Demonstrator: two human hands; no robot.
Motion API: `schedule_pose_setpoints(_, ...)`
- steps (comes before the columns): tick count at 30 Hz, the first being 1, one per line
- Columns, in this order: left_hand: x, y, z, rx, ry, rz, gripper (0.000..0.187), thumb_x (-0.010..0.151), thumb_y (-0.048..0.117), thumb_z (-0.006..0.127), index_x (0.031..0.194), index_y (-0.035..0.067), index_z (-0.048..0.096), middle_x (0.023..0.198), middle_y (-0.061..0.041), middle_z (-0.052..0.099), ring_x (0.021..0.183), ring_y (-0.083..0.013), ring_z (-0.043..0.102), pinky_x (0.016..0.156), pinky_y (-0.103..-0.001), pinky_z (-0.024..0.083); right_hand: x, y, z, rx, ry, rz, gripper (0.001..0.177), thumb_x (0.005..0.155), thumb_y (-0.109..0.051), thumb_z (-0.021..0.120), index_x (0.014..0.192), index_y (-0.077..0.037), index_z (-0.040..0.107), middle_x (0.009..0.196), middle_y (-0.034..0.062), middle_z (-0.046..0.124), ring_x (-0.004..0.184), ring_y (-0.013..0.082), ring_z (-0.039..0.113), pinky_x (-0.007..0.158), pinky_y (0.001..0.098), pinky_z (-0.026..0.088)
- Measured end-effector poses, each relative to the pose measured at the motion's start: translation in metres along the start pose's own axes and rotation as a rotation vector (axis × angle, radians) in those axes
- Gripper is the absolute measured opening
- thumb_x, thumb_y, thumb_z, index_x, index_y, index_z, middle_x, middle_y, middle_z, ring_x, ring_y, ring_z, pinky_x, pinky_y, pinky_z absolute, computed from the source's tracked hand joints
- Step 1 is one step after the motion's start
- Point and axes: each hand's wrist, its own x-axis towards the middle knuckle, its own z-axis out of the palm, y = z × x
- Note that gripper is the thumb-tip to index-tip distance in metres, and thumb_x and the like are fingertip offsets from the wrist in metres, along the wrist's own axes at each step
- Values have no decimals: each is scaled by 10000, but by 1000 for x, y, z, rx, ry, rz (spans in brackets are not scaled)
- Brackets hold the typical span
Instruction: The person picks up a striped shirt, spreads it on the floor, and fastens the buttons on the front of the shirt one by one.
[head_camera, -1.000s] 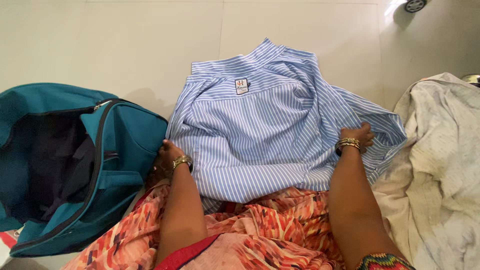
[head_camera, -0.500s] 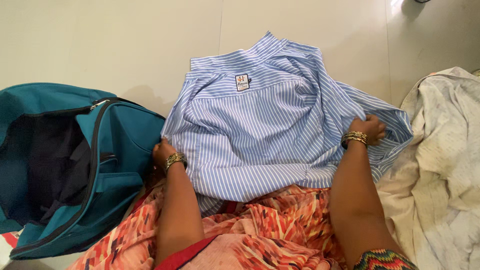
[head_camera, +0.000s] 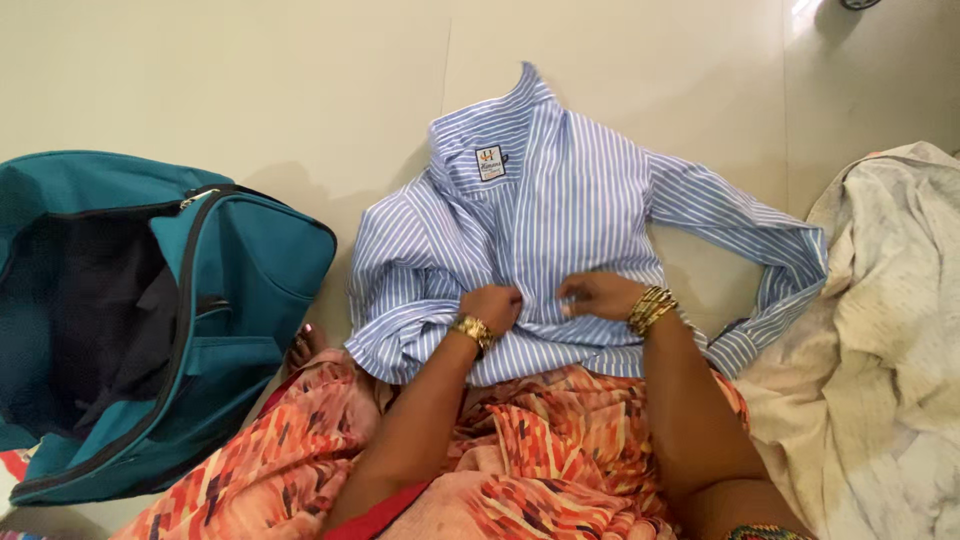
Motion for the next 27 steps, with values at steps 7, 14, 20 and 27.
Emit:
schedule_pose_setpoints(7,-11,0,21,7,478,-63,465,974,522,575,1369,278,600,1492,-58,584,1361,-332,539,1125,-552,451,29,35,2,-86,475,1,693,802,-322,821,1420,-191,535,1506,131,480,1414,320,431,1181,476,374)
schedule_pose_setpoints(14,-6,36,11,112,-57,-265,780,923,663,562,1588,505,188,1711,-128,-19,1539,-507,-106,1147,-759,-78,38,13,20,-395,-30,336,894,807,-584,768,1555,-531,281,1743,-47,-109,1587,389,-141,1213,706,84)
schedule_pose_setpoints(20,45,40,1,198,-81,-205,791,890,680,591,1555,581,174,1737,-9,-62,1517,-536,-134,1131,-806,-80,38,44,0,-351,192,410,943,781,-617,772,1561,-526,249,1729,-44,-74,1561,408,-118,1222,680,78)
schedule_pose_setpoints(27,126,39,-50,173,-183,-203,854,814,624,727,1515,633,239,1742,37,-71,1538,-511,-134,1154,-793,-36,37,93,-6,-211,491,444,975,733,-531,834,1558,-456,319,1739,1,32,1594,356,-34,1219,659,83)
